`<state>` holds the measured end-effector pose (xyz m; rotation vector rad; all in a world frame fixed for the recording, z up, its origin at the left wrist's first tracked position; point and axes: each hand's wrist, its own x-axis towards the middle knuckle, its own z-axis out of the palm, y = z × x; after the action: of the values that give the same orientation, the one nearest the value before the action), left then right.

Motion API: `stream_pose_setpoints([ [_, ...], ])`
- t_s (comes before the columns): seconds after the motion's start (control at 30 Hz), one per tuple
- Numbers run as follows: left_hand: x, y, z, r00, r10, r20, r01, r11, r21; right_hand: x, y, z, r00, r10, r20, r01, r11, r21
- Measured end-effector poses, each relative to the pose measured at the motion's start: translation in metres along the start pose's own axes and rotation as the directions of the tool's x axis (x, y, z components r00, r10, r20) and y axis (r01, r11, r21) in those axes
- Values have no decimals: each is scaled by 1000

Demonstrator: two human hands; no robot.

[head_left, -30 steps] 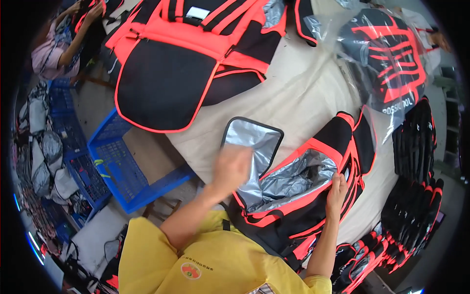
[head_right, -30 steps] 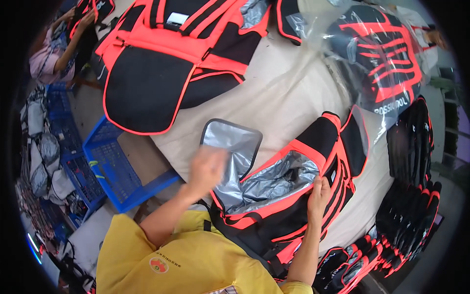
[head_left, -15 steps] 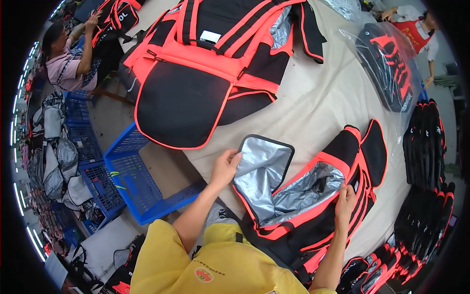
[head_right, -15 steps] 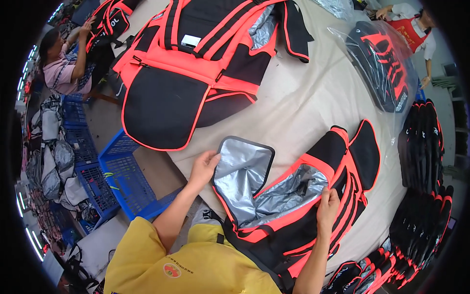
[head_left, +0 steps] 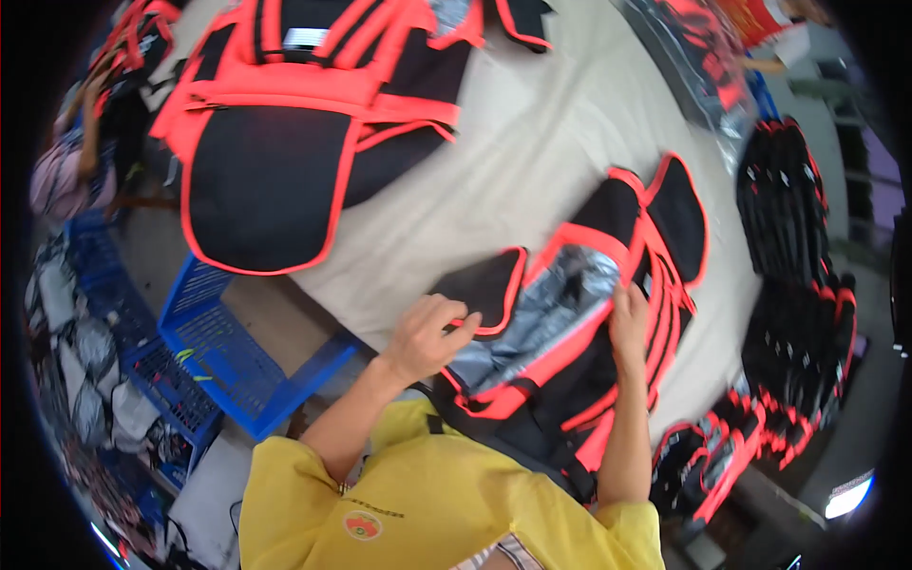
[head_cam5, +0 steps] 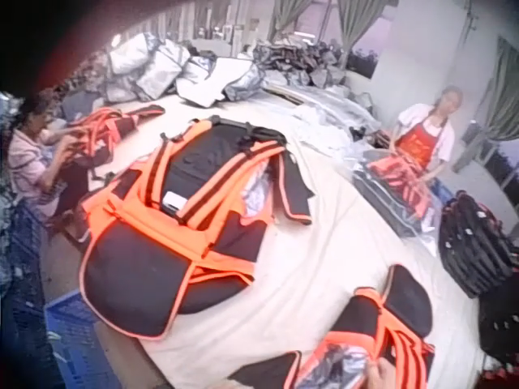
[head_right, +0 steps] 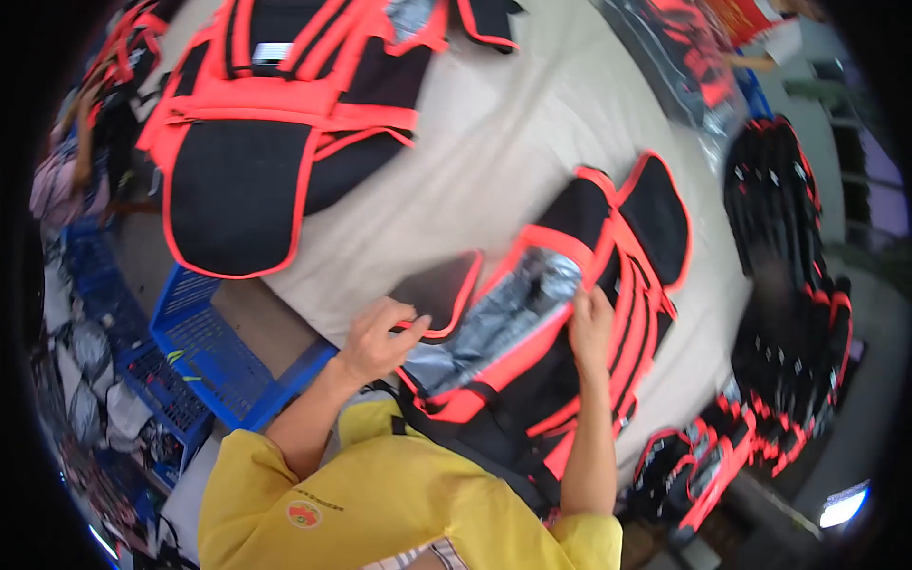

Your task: The recorder is seen checking and folding red and black sports bags at a manufacturing facility.

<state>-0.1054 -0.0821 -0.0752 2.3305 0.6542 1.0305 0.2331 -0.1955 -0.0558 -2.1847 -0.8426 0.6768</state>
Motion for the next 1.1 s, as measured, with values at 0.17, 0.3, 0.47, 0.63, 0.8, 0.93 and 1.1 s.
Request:
stream_pose_setpoints([
  [0.17,-15,4,12,998,53,35,-53,999,4,-2,-8,-1,984,173,43,-176,982,68],
  [0.3,-15,-13,7,998,-61,-12,61,998,26,-21,-49,12,922,-378,-81,276,790,-547],
  [0.47,18,-78,-43,802,-489,-343,531,847,35,-105,-61,36,579,-327,747,793,438,-424],
  [0.63,12,-70,-39,717,-554,-424,684,679,269,-116,-63,19,586,-489,647,796,499,-343],
  [0.8,37,-5,-14,990,-126,58,120,988,93,-111,-64,36,586,-542,602,803,487,-344],
  [0.93,20,34,19,440,43,897,93,991,-93,-109,-62,40,607,-531,592,788,503,-356],
  [1.1,50,-8,1,142,-214,967,115,973,199,-114,-60,39,655,-481,583,741,558,-373],
])
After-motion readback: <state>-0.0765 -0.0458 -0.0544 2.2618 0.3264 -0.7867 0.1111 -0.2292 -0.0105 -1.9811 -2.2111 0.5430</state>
